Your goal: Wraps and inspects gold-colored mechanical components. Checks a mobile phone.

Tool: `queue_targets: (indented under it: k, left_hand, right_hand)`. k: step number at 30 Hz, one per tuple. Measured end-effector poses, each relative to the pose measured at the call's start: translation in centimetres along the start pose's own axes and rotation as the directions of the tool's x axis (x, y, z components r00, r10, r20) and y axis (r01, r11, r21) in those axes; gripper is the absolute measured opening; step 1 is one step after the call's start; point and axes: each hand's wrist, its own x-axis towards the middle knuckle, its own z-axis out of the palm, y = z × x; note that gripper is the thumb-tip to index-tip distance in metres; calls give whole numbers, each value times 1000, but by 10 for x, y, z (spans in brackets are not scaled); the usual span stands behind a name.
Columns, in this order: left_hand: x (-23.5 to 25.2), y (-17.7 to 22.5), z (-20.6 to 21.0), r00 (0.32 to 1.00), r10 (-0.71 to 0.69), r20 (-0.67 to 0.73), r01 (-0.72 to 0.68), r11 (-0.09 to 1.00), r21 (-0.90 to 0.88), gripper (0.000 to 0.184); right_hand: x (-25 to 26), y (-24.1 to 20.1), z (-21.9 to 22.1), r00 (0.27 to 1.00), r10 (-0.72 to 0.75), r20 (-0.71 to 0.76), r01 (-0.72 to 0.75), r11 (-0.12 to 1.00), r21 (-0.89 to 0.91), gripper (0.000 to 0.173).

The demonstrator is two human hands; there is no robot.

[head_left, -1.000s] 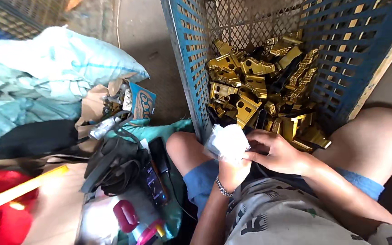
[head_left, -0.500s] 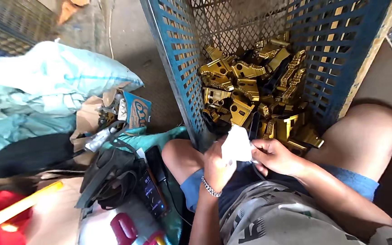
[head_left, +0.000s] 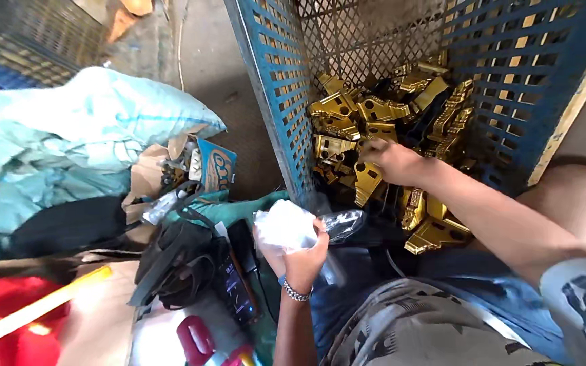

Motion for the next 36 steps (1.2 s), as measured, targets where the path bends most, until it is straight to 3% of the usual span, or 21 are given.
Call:
queue_targets:
  k: [1, 3, 5, 8, 11, 13, 15, 16, 17, 19, 22, 24, 25, 26, 28, 31, 33, 34, 36]
  left_hand:
    - [1, 1, 4, 999, 27, -24, -28, 999, -30, 23]
    - [3, 6, 11, 996, 60, -63, -66, 993, -94, 21]
    - [4, 10, 15, 993, 57, -100, -70, 990, -123, 22]
    - [1, 10, 17, 986, 51, -158, -61, 996, -59, 26]
    - [1, 2, 26, 987, 53, -149, -54, 999, 0, 29]
    - [3, -1, 37, 990, 51, -132, -43, 997, 61, 30]
    - [4, -1, 46, 992, 45, -120, -33, 994, 99, 29]
    - [5, -1, 50, 991, 58, -123, -45, 993, 109, 30]
    - [6, -2, 54, 988, 83, -126, -68, 991, 119, 31]
    - [4, 0, 62, 985, 125, -119, -113, 988, 104, 31]
    - [-3, 17, 69, 999, -33, -1, 33, 995, -97, 23]
    - [-3, 32, 71, 974, -215, 75, 228, 930, -290, 16]
    - [0, 38, 70, 955, -282, 90, 295, 881, -371, 13]
    - [1, 43, 69, 940, -327, 94, 335, 838, -431, 12]
    - [0, 45, 66, 951, -299, 79, 304, 852, -426, 12]
    - [-3, 26, 68, 996, -45, 81, 51, 996, -78, 22]
    - [-4, 14, 72, 989, 111, 99, -126, 979, 160, 41]
    - [-2, 11, 75, 989, 128, 68, -140, 966, 216, 44]
    - [7, 6, 79, 995, 11, -97, 1, 993, 118, 48]
  right_hand:
    - [19, 5, 3, 984, 54, 170, -19, 979, -202, 47]
    - [37, 17, 14, 944, 53, 325, 105, 888, -449, 45]
    - [33, 21, 9, 954, 40, 298, 112, 873, -474, 43]
    - [0, 9, -19, 979, 90, 183, 4, 888, -461, 47]
    - [-52, 13, -32, 991, -10, -132, -11, 988, -155, 31]
    - [-83, 12, -37, 964, 75, -254, -21, 978, 207, 43]
    - [-113, 3, -41, 939, 219, -264, -4, 776, 631, 57]
    - [-124, 1, -38, 924, 242, -297, 85, 626, 775, 58]
    - [-134, -3, -33, 914, 247, -323, 157, 519, 841, 54]
    - [-144, -17, -20, 941, 191, -279, 164, 462, 871, 43]
    - [-135, -37, 4, 992, 121, -38, -38, 568, 822, 41]
    - [-120, -43, 27, 947, 200, -253, 8, 771, 636, 35]
    - [-112, -46, 37, 902, 176, -395, 34, 881, 472, 31]
    - [-107, -51, 46, 895, 111, -433, 44, 942, 333, 29]
    - [-104, -65, 61, 971, 44, -237, 3, 981, 195, 34]
    - [-88, -61, 65, 989, 136, -59, -110, 942, 316, 53]
    - [-73, -55, 58, 973, 233, 1, -200, 834, 514, 68]
    - [-68, -54, 54, 963, 262, 59, -242, 752, 613, 73]
    - [-69, -49, 45, 952, 260, 160, -281, 537, 795, 72]
